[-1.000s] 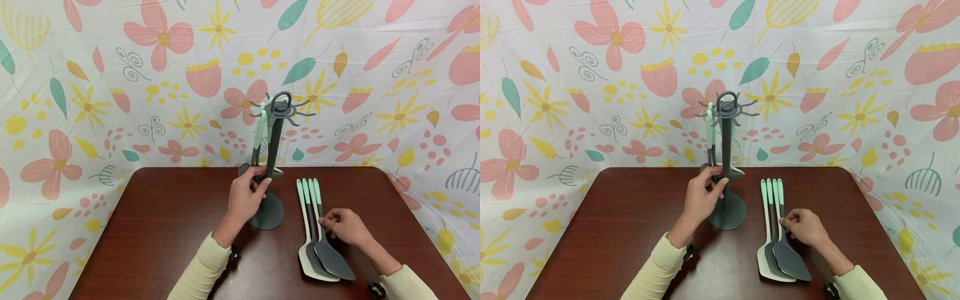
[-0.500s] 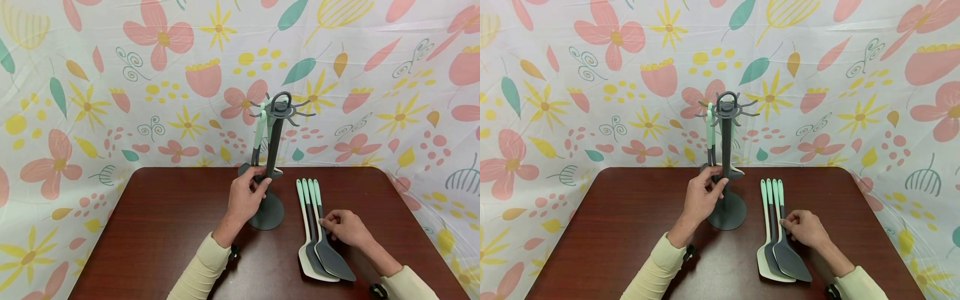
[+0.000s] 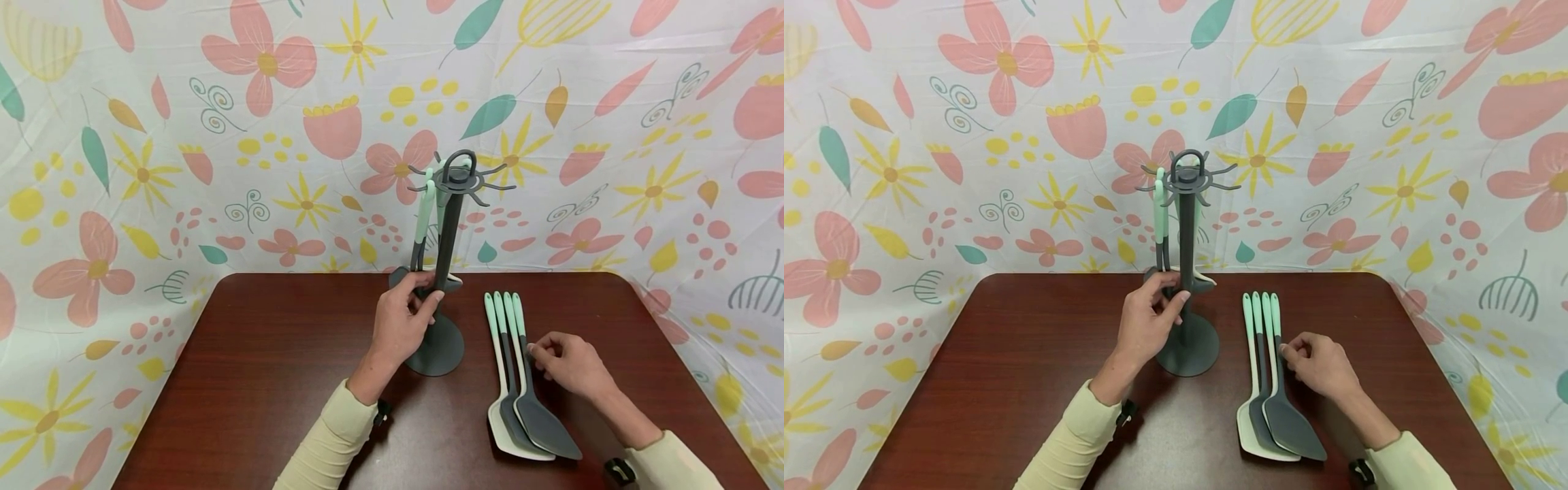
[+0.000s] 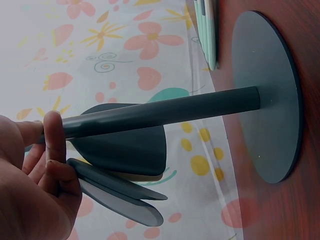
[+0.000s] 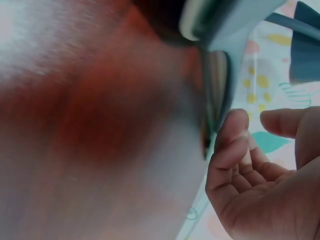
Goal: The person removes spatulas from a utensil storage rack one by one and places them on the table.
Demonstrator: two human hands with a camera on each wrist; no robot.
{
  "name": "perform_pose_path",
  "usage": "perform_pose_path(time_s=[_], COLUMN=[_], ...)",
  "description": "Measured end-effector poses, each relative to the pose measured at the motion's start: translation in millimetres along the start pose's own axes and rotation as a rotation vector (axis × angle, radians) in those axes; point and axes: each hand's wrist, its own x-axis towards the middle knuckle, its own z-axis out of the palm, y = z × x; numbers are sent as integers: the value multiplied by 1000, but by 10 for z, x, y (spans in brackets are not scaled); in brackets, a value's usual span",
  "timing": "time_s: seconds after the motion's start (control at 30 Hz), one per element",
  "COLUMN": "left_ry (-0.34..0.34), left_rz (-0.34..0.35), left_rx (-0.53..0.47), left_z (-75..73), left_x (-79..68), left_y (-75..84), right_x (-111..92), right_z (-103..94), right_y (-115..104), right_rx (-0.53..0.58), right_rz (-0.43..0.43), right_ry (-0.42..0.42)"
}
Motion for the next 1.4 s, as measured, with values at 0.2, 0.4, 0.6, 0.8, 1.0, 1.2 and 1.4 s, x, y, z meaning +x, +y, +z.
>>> perform_pose_path(time_s=[0.2,0.4,0.6,0.8,1.0,1.2,1.4], left_ry=[-6,-9,-10,-12,-7,-6,-7], left_rz=[-5,-1,17,10,1,-3,-8], left_rx=[3,14,27,24,21,24,20], left_z=[-3,-5,1,5,-1,-6,-5], left_x=[-2,2,19,15,4,2,-5], left_y=[7,12,12,10,5,4,18], right_x=[36,69,100,142,177,196,209], right_z=[-66,-113,-146,-157,-181,-198,-185], right_y=[-74,-181,-309,-419,-527,-658,-774], right_rx=[10,26,52,87,115,145,150], right_rz=[-52,-114,-159,-179,-215,-259,-275], right_ry=[78,152,183,190,211,231,260])
